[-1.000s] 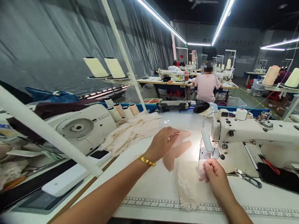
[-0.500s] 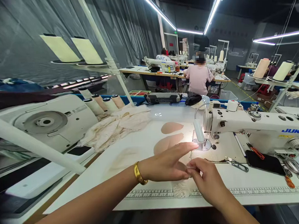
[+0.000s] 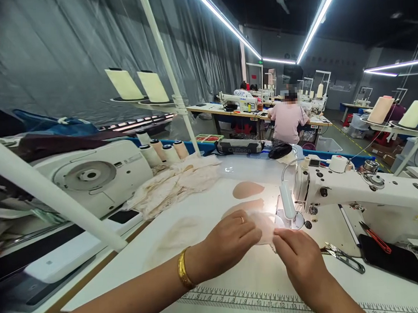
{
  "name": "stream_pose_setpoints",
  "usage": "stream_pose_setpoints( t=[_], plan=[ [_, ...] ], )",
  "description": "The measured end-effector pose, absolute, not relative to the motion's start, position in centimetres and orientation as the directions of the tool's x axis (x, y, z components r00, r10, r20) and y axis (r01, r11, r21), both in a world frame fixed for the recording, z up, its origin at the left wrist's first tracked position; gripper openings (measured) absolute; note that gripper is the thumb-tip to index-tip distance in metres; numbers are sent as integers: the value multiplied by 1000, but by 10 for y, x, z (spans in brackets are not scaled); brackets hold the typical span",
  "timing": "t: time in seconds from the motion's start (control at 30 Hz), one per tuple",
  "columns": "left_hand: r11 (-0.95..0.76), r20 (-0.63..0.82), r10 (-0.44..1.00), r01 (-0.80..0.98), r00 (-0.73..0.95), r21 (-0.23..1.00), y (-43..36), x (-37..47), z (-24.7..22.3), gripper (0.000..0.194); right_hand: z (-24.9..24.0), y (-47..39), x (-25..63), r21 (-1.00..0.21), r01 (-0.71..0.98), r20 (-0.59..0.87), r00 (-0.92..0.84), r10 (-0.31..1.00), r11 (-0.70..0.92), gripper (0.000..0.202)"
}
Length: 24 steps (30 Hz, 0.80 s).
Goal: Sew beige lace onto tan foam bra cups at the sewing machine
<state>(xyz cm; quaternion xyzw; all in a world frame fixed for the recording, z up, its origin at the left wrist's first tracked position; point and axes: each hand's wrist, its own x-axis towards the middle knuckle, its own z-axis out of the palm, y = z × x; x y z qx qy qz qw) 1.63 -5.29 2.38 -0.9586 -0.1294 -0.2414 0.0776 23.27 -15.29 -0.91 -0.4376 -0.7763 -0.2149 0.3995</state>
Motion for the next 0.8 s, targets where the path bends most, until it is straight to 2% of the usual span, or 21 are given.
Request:
stream_pose_setpoints(
  t=[0.07, 0.13, 0.23, 0.33, 0.53, 0.8],
  plan=[
    [-971, 360, 141, 200, 922, -131, -51, 22, 20, 15, -23, -140, 243, -15, 857, 692, -362, 624, 515, 29],
    [-990, 276, 84, 111, 958, -85, -49, 33, 18, 20, -33, -129, 256, -42, 847, 545, -426, 723, 530, 30],
    [-996, 243, 52, 68, 969, -57, -41, 55, 12, 19, -39, -122, 275, -58, 811, 427, -506, 749, 582, 31],
    [-989, 195, 96, 116, 976, -95, -31, 71, 1, 22, -37, -124, 287, -20, 815, 441, -513, 737, 579, 31],
    [-984, 369, 123, 162, 921, -77, -27, 70, -26, 20, -29, -136, 293, -86, 850, 434, -438, 787, 520, 35],
    [-972, 401, 191, 229, 896, -49, -26, 72, -34, 17, -33, -134, 291, -115, 871, 438, -388, 811, 478, 35]
  ],
)
